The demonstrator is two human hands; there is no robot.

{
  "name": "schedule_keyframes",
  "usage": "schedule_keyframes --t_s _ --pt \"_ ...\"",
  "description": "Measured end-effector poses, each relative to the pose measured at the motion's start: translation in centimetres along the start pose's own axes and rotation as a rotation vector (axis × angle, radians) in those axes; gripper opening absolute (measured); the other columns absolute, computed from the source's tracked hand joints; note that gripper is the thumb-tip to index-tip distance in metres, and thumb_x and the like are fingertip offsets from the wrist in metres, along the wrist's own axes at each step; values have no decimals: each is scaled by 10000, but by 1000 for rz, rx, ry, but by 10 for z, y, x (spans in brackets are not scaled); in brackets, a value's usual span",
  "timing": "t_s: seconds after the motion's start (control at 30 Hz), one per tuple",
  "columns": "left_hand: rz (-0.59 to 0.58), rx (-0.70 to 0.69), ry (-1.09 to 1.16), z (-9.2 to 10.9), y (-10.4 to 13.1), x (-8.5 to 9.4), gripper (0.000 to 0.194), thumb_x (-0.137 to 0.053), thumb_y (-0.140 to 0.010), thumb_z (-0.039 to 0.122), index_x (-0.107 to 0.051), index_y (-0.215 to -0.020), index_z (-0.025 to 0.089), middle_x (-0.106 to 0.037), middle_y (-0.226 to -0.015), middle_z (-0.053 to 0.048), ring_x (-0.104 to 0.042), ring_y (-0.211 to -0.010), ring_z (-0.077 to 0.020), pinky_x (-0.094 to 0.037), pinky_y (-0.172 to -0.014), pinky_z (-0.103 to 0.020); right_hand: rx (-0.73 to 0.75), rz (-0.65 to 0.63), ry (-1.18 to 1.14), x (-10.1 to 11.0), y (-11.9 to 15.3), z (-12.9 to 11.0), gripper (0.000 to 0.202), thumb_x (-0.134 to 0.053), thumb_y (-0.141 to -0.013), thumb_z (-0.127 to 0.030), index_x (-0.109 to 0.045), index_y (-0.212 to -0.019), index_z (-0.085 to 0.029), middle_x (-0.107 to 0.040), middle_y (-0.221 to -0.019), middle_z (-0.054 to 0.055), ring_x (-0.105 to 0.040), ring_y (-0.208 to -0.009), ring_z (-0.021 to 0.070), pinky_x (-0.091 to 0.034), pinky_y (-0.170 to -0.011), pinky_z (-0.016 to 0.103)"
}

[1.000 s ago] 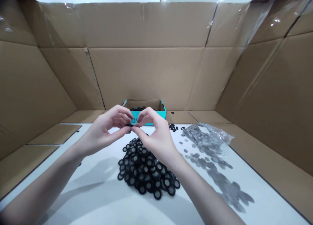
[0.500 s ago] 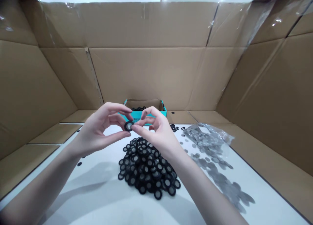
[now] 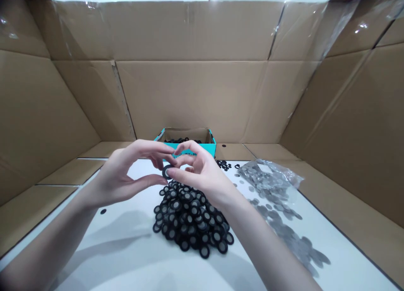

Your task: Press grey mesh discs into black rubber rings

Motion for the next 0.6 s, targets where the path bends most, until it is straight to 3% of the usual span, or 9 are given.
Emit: schedule_keyframes --t_s 0.1,0.23,0.4,0.53,0.6 --pt "25 -49 -34 0 -1 -1 545 -811 -836 115 -558 -1314 181 -715 -1165 -41 -640 -883 -109 -548 -810 -208 11 8 8 -1 0 0 356 -814 -831 -289 -532 -1045 -252 -657 -903 -7 -613 -832 142 -480 -763 296" --pt "34 -80 -66 -1 -2 -2 509 -745 -857 21 -563 -1305 179 -721 -1145 -39 -646 -913 -101 -533 -840 -187 8 -28 31 -1 1 -1 373 -810 -841 -296 -517 -1069 -260 -644 -922 -7 -611 -807 137 -463 -701 280" --pt "-59 -71 -5 -1 -1 1 509 -604 -881 -72 -566 -1302 212 -724 -1121 -20 -677 -989 -100 -543 -877 -172 3 -103 31 1 2 -1 416 -801 -856 -292 -486 -1126 -279 -639 -871 -18 -648 -917 173 -479 -778 312" --pt "-158 -15 35 0 0 3 564 -476 -878 -122 -552 -1329 208 -716 -1218 -46 -693 -1038 -113 -571 -872 -190 9 -152 10 0 2 -2 456 -825 -831 -262 -478 -1127 -276 -631 -835 -42 -636 -830 137 -476 -789 303" --pt "-164 -13 36 0 -1 4 502 -541 -915 -57 -547 -1342 206 -713 -1226 -56 -689 -1061 -130 -568 -895 -214 13 -137 14 -2 2 -2 463 -830 -820 -261 -477 -1118 -274 -645 -873 -32 -639 -844 136 -473 -776 294"
Point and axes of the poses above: each hand's wrist, its own y-axis away from the middle knuckle, its own x-axis out of the back of the hand, z = x × y, the point moved 1 cm from there along -y, towards the middle knuckle
